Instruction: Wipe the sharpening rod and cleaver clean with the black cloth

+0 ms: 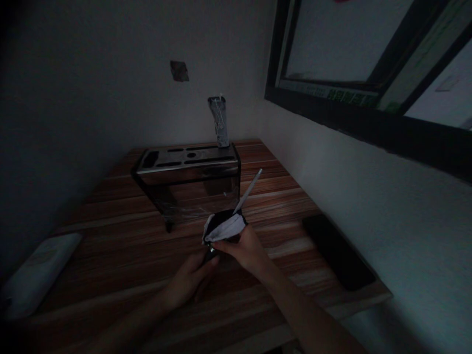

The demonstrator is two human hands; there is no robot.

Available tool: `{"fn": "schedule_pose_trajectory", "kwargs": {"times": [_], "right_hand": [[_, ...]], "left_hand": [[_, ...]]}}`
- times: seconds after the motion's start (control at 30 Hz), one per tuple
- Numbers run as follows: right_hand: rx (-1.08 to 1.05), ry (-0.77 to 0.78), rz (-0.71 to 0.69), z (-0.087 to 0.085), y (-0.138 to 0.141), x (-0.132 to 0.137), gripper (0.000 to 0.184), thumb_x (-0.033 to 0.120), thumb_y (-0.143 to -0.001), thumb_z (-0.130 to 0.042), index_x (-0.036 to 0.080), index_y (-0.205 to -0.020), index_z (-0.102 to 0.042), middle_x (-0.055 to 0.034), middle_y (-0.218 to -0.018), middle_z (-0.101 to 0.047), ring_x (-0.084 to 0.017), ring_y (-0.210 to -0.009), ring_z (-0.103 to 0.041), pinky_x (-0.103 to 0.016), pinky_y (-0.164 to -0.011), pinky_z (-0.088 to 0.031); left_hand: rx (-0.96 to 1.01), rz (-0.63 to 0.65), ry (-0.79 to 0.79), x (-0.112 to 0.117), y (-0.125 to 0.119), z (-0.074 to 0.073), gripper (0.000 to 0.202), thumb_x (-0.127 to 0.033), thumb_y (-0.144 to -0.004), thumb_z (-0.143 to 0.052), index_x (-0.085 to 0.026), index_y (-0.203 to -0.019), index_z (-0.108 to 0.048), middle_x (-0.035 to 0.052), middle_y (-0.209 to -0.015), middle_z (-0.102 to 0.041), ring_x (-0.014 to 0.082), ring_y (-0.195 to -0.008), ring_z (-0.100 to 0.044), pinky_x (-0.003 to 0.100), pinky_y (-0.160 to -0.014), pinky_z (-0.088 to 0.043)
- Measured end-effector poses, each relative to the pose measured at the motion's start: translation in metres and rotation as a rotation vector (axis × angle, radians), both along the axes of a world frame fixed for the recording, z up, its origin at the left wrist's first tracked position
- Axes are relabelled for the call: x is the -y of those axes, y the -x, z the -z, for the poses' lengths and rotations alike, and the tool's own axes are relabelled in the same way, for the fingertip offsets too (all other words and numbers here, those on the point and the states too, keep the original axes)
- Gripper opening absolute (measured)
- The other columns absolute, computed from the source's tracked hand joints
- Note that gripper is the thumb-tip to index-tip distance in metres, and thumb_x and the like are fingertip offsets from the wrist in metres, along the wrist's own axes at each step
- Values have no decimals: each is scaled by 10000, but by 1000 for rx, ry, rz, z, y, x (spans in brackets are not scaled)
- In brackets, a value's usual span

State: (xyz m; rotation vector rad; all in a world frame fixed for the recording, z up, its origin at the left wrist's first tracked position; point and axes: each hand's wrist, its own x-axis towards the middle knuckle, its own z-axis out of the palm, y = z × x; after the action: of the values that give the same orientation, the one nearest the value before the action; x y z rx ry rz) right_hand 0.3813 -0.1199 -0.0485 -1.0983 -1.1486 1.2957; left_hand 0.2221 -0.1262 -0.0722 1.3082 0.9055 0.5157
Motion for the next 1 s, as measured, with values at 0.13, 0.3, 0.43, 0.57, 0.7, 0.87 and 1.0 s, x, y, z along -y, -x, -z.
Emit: {"fn": "schedule_pose_trajectory", "kwargs": {"times": [0.13, 0.3, 0.43, 0.57, 0.7, 0.87, 1.0], "right_hand": [[-26, -3, 6, 1, 1, -1, 350, 240, -554, -780, 200, -868, -627, -11, -844, -705, -191, -830, -653, -328, -802, -504], [-67, -14, 34, 0, 1, -3, 366, 239, -549, -781, 198, -881, -632, -14, -861, -707, -197, -845, -652, -334, -802, -506], [-63, -51, 94, -5, -3, -5, 339, 236, -567, -771, 210, -883, -650, -8, -870, -709, -192, -848, -646, -333, -822, -493], [-75, -81, 204, -11, -11, -8, 292, 240, -575, -761, 222, -850, -664, 1, -867, -708, -194, -861, -638, -344, -843, -482], [-117, -109, 331, -12, -20, -12, 280, 250, -571, -761, 222, -833, -668, 1, -857, -710, -199, -856, -637, -355, -840, -483], [-206, -167, 500, -14, -35, -19, 268, 249, -567, -770, 231, -817, -674, 17, -847, -708, -179, -847, -632, -349, -860, -464], [-263, -182, 567, -26, -48, -28, 277, 271, -552, -773, 218, -805, -674, 4, -867, -706, -195, -876, -627, -368, -869, -456]], "left_hand": [[-25, 1, -33, 0, 0, -3, 355, -491, -799, -481, -142, -859, -511, -112, -363, -385, 51, -262, -301, 160, -283, -207], [-42, 10, -6, -1, 1, -6, 349, -506, -791, -483, -159, -754, -480, -114, -356, -370, 45, -257, -291, 162, -280, -193], [-59, 38, 3, -3, 1, -7, 374, -537, -774, -487, -172, -703, -451, -112, -364, -366, 45, -268, -294, 160, -277, -189], [-81, 62, 3, -3, 1, -8, 369, -535, -781, -472, -180, -688, -428, -110, -373, -366, 45, -275, -288, 155, -274, -181], [-119, 101, -18, -4, 2, -7, 356, -523, -796, -458, -176, -719, -446, -100, -412, -386, 52, -298, -309, 158, -281, -197], [-134, 97, -98, -4, 4, -7, 341, -492, -789, -496, -156, -728, -490, -71, -519, -441, 48, -380, -366, 159, -348, -267], [-119, 134, -32, -3, 4, -5, 357, -511, -801, -462, -168, -701, -458, -97, -413, -377, 48, -311, -307, 163, -312, -211]]}}
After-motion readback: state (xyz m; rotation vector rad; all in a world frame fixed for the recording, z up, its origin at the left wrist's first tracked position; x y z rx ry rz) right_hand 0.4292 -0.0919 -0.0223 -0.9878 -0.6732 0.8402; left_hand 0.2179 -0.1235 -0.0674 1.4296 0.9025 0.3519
